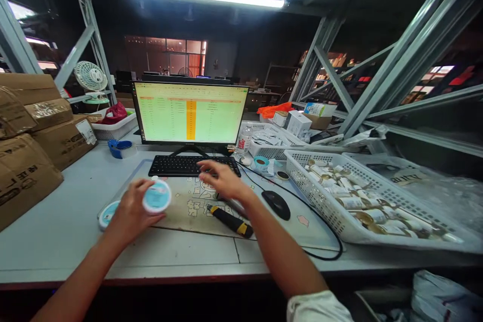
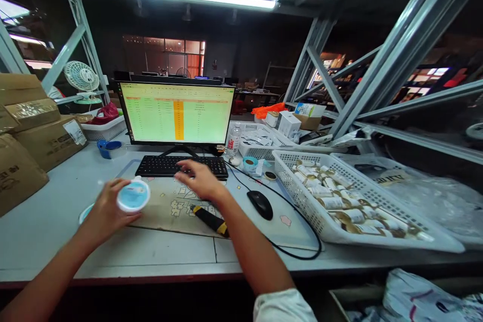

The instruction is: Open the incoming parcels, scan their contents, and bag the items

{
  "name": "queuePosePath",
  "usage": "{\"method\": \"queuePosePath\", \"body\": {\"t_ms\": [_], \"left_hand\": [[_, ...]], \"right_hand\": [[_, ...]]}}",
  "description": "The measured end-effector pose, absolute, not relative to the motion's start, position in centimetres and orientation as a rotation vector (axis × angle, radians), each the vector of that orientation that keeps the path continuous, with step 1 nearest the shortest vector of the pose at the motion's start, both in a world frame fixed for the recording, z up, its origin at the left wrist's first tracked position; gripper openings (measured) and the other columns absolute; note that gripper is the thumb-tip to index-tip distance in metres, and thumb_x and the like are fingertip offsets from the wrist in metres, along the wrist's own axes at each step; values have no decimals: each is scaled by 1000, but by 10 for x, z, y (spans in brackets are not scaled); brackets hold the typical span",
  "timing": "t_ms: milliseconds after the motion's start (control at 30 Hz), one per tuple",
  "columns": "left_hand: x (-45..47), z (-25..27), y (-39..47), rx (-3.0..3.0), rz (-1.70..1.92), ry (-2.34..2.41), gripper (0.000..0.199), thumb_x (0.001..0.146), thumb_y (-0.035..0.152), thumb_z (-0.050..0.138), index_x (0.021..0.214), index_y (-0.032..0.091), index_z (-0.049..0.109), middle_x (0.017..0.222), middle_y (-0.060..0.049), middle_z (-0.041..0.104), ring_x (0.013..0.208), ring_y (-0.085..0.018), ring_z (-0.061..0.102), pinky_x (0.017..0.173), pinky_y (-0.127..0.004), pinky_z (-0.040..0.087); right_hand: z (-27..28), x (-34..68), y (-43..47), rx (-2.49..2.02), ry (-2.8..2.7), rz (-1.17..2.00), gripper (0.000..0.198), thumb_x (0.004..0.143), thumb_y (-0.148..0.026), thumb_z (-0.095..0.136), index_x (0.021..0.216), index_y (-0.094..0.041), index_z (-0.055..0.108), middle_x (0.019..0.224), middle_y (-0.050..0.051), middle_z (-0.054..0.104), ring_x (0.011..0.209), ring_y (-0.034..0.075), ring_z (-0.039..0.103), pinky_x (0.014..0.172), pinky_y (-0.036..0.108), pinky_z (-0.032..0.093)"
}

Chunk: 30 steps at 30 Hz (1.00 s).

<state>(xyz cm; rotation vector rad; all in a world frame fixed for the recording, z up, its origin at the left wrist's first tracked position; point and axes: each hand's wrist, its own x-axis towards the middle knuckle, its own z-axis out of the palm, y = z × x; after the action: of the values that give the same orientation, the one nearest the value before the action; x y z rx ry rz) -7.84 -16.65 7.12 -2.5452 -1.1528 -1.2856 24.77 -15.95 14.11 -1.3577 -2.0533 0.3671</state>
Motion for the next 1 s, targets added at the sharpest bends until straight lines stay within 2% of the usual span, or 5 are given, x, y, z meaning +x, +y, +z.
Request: {"method": "queuePosePath", "body": {"t_ms": [167,367,533,833,1000], "left_hand": [[-7,101,-140,-2888,-1285,-670,84,83,31,77,154,27,31,148,-16,48,137,-32,49,113,-52,44],[20,64,-119,-2761,-1560,-337,50,99,44,50,146,28,46,149,-17,44,136,-33,48,110,-54,44],[19,43,-127,-2716,-1716,-368,48,103,48,35,143,26,49,144,-17,46,131,-32,51,106,-51,46],[16,43,-138,-2702,-1779,-586,45,103,46,33,136,23,53,140,-15,53,128,-31,53,106,-49,43],[22,48,-147,-2854,-2012,-1019,46,105,50,28,131,20,51,122,-13,62,108,-26,62,94,-42,49]], "right_hand": [[108,197,-179,-1049,-1853,940,90,79,-73,74,150,-26,45,111,7,67,83,18,63,75,34,54],[75,198,-170,-674,-1256,1522,71,82,-76,68,133,-31,52,113,3,62,85,16,61,67,26,54],[57,177,-179,-617,-1158,1506,70,80,-71,75,132,-31,52,107,2,63,86,17,63,73,29,53],[55,168,-182,-712,-1235,1400,70,84,-79,63,132,-29,48,122,7,60,109,26,61,90,41,54],[61,176,-186,-761,-1507,1185,70,85,-52,79,136,-34,35,135,8,49,116,23,58,98,41,53]]}}
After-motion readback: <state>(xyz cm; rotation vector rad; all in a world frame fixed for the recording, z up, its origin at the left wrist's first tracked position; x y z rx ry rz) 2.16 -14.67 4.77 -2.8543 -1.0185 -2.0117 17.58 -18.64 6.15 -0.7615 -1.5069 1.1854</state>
